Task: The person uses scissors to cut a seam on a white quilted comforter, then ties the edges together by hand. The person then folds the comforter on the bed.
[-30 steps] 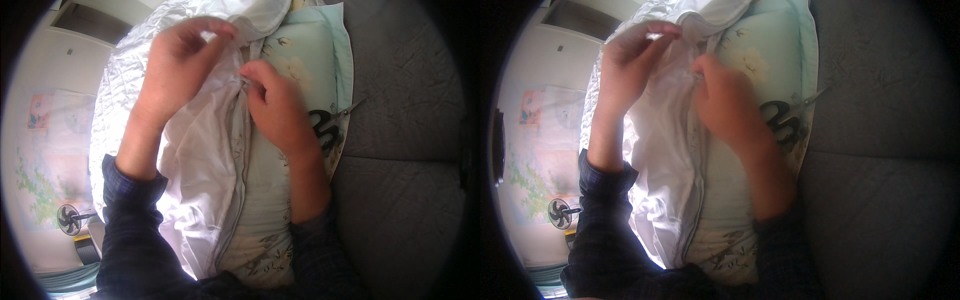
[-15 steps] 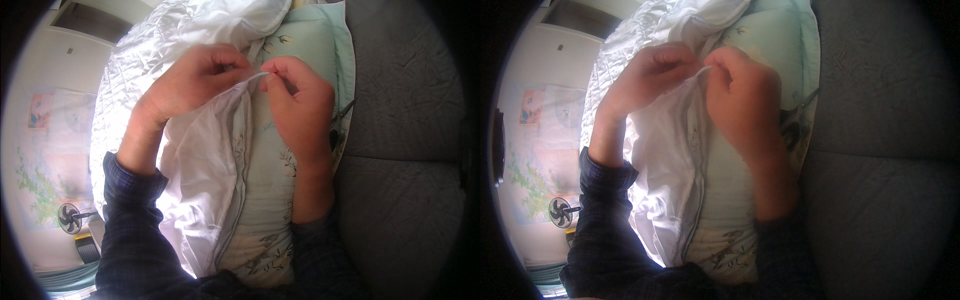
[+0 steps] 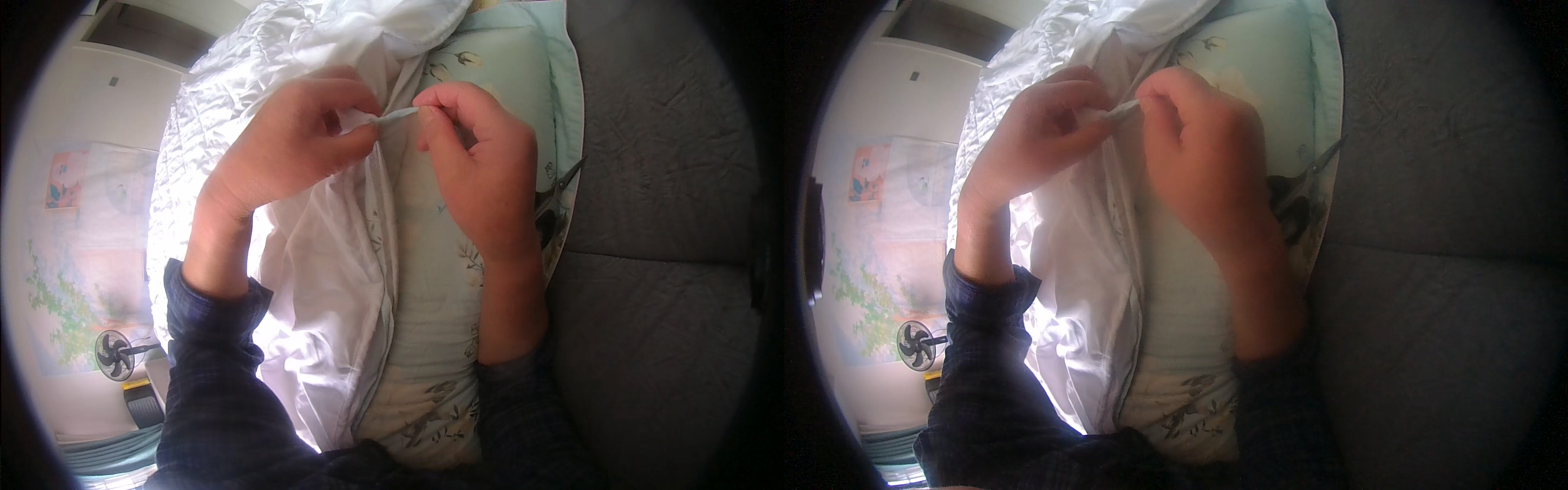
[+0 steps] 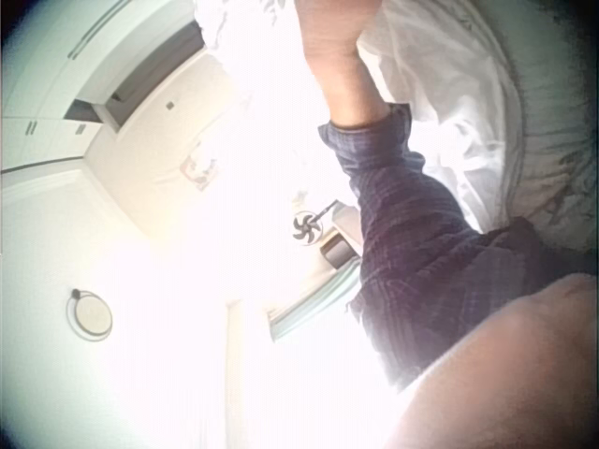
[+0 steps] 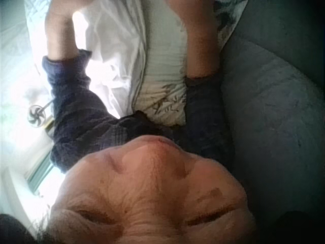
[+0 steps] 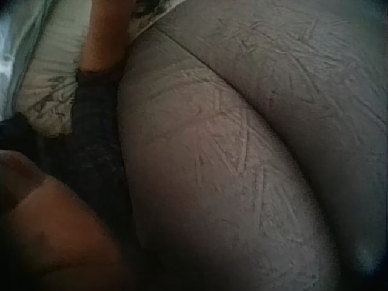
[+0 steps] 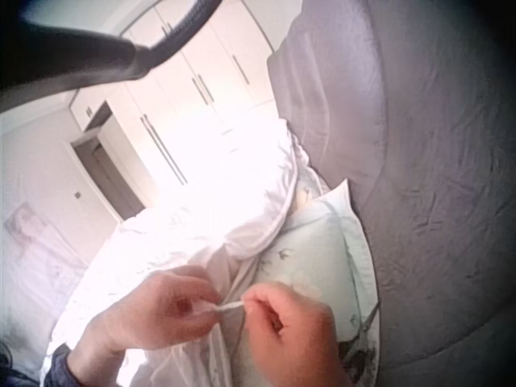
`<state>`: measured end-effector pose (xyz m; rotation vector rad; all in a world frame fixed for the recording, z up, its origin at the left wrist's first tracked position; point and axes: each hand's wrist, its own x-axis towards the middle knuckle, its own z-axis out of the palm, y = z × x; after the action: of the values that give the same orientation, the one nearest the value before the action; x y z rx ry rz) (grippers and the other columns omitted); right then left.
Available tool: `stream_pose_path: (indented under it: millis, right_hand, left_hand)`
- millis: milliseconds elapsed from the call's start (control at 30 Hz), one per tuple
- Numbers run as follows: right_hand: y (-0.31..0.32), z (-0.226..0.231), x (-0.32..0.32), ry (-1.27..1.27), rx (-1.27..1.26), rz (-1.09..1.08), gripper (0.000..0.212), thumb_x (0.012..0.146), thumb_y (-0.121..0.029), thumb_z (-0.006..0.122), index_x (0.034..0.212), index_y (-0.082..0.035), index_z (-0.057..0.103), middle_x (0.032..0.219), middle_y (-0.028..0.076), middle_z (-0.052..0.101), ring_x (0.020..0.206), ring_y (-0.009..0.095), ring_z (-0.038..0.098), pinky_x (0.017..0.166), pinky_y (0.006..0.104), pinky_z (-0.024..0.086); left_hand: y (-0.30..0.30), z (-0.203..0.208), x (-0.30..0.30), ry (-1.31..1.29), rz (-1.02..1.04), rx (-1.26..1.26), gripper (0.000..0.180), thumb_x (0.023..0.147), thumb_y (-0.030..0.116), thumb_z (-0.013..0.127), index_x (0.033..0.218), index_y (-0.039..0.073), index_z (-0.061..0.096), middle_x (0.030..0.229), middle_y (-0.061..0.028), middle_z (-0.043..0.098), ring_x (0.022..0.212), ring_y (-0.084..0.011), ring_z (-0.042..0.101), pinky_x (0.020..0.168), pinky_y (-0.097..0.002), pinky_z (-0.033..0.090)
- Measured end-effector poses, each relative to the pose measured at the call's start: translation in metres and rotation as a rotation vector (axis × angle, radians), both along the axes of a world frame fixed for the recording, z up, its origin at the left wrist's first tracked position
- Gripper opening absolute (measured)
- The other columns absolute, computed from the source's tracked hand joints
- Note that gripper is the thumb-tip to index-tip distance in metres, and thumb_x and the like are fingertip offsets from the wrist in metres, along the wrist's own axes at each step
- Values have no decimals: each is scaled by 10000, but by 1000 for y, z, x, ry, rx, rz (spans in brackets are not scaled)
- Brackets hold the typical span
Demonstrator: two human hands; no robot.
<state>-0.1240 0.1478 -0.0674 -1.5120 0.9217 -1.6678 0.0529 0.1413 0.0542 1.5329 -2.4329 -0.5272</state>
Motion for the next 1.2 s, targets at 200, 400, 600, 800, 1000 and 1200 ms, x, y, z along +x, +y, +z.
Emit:
stream_pose_path:
  millis: [200, 400, 600, 800, 1000, 1200]
  right_hand:
    - [-2, -3, 2, -57, -18, 2, 78, 973, 1, 640, 1032, 11, 690, 831, 13, 676, 723, 61, 602, 652, 223, 476]
    - [-6, -3, 5, -236, -4, 73, 85, 1000, -25, 611, 1066, 6, 655, 911, 12, 690, 695, 54, 571, 624, 221, 462]
    - [-6, -9, 8, -106, 26, 98, 90, 1031, -56, 566, 1094, -7, 607, 918, 43, 700, 644, 66, 564, 603, 226, 470]
    - [-9, -8, 10, -82, 41, -19, 81, 997, -91, 583, 1039, -23, 593, 885, 208, 703, 836, 429, 693, 717, 456, 539]
    - [-11, -14, 11, -84, 34, -32, 69, 1014, -67, 593, 1057, -16, 609, 848, 61, 696, 650, 117, 558, 580, 261, 450]
    - [-11, -8, 11, -165, 41, 48, 67, 1005, -68, 628, 1036, -10, 618, 872, 33, 720, 625, 50, 528, 558, 213, 421]
  left_hand:
    - [-6, -9, 5, 199, 136, 326, 279, 871, 34, 673, 1146, -14, 689, 863, -3, 631, 750, -72, 571, 673, -235, 475]
    - [-11, -20, 13, 382, 157, 423, 362, 861, -13, 650, 1222, -33, 678, 881, 29, 614, 745, -44, 536, 660, -215, 460]
    - [-11, -23, 11, 504, 112, 495, 361, 859, -19, 621, 1216, -36, 672, 818, 59, 575, 701, -29, 500, 612, -217, 416]
    - [-1, -26, -2, 357, 175, 257, 280, 882, -9, 638, 1159, 6, 675, 743, 39, 543, 659, -47, 471, 590, -234, 399]
    - [0, -37, -9, 309, 39, 31, 180, 926, 111, 725, 1070, 12, 684, 716, 14, 514, 651, -68, 458, 585, -252, 390]
    - [1, -33, -9, 280, 131, 152, 160, 935, 157, 745, 981, 5, 724, 740, 22, 586, 679, -64, 510, 605, -244, 415]
